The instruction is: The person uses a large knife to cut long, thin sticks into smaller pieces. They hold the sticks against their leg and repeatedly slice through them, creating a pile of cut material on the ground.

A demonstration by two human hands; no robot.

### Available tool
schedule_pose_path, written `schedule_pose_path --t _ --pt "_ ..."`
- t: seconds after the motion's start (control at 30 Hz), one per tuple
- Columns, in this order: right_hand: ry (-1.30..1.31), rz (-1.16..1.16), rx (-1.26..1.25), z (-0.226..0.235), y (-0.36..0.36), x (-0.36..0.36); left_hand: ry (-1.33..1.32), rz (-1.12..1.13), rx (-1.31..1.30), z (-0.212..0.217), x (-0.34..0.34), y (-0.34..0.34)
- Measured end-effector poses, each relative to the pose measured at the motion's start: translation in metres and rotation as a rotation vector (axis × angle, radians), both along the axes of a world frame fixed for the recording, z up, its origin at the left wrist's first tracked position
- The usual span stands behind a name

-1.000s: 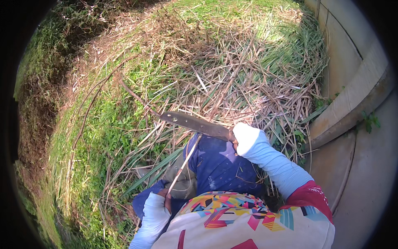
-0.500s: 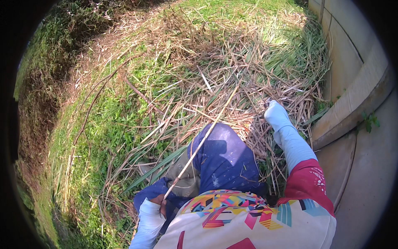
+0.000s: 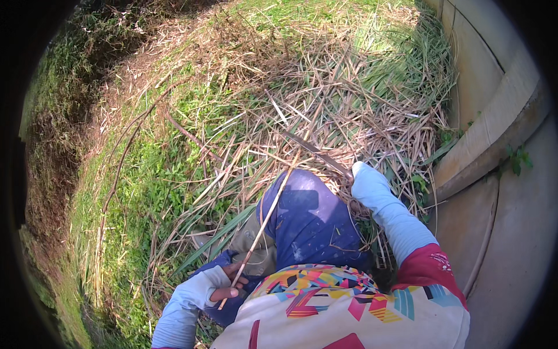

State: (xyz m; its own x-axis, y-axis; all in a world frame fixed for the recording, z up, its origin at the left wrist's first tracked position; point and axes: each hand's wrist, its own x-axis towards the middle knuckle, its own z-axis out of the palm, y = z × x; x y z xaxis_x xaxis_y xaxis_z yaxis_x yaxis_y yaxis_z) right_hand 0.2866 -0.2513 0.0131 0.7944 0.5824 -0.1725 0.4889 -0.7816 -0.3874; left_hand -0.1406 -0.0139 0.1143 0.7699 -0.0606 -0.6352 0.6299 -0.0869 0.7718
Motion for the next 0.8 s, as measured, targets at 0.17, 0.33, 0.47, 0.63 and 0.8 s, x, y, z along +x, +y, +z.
schedule_pose_path --t 0.17,0.33,0.47,0.63,0.8 --pt "0.012 0.048 0.064 -0.006 -0.001 -0.001 0.120 0.214 -0.084 -0.039 0.072 0.009" --pt "-0.017 0.080 0.074 0.001 -0.001 -0.010 0.009 0.594 0.024 -0.064 0.149 -0.008" --pt "-0.004 0.168 0.094 0.025 0.004 -0.032 -0.112 0.569 0.196 -0.074 0.165 -0.011" --pt "0.010 0.382 0.340 0.030 -0.001 -0.059 -0.202 0.586 0.185 -0.065 0.166 -0.019" --pt "-0.047 0.524 0.269 0.042 0.010 -0.079 -0.110 0.631 0.072 -0.046 0.168 -0.015"
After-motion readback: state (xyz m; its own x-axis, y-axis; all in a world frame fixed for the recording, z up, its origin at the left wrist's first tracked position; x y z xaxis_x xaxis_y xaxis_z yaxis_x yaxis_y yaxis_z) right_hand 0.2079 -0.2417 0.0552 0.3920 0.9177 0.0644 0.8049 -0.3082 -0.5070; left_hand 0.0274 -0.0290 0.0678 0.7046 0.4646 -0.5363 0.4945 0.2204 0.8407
